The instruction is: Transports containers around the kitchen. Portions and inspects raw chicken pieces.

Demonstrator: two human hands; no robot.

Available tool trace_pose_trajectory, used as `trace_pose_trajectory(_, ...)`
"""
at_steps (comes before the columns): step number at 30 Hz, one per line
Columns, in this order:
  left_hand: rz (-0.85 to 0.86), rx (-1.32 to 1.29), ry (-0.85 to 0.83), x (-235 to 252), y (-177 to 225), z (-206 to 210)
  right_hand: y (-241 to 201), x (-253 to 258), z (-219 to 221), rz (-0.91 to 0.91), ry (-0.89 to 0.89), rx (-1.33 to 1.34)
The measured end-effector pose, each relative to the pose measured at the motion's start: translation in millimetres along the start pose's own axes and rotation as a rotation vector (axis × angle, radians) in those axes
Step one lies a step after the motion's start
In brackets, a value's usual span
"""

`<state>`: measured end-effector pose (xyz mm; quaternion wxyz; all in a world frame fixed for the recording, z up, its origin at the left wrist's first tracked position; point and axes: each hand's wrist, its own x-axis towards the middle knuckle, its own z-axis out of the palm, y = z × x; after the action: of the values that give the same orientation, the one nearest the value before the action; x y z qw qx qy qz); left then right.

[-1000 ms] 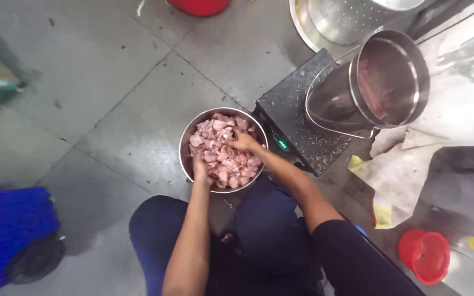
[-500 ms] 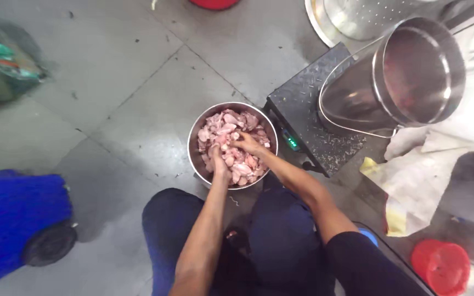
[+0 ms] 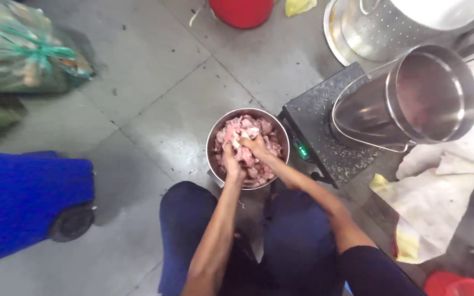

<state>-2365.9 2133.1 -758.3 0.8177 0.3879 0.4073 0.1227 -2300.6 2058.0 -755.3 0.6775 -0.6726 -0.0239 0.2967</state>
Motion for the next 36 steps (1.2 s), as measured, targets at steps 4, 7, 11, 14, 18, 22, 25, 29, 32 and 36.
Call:
trace_pose_trajectory(4, 0.044, 0.03, 0.005, -9.1, 17.3, 5.1, -18.7, -5.6, 3.2, -0.132, -0.029, 0.088)
trace_pose_trajectory(7, -0.035, 0.056, 0.024, -10.4, 11.9, -0.8, 0.4, -3.3, 2.8, -0.028, -0.029, 0.077)
trace_pose_trajectory(11, -0.074, 0.056, 0.028, -14.5, 4.5, 2.1, 3.7, -15.0, -3.9, 0.041, 0.01, 0.114)
trace_pose_trajectory(14, 0.014, 0.066, -0.029, -35.8, 21.9, 22.5, -27.6, -23.1, -12.0, -0.102, -0.001, 0.131)
trace_pose_trajectory(18, 0.148, 0.059, -0.115, -71.3, 70.2, 67.4, -100.2, -41.8, -22.6, -0.313, -0.016, 0.173)
trace_pose_trajectory(22, 0.23, 0.087, -0.269, -121.8, 119.4, 120.8, -172.0, -78.5, -45.5, -0.559, 0.003, 0.241)
trace_pose_trajectory(25, 0.259, 0.025, -0.514, -161.3, 143.8, 170.7, -231.5, -120.2, -77.4, -0.697, 0.125, 0.18)
trace_pose_trajectory(29, 0.167, -0.01, -0.82, -205.8, 153.0, 261.1, -301.7, -180.3, -142.6, -0.785, 0.384, -0.027)
trace_pose_trajectory(32, 0.091, 0.047, -0.963, -215.8, 134.4, 342.0, -330.0, -191.9, -205.9, -0.855, 0.507, -0.125)
trace_pose_trajectory(36, -0.022, 0.686, -1.158, -179.1, 103.9, 399.9, -322.9, -165.0, -299.5, -0.475, 0.672, -0.19)
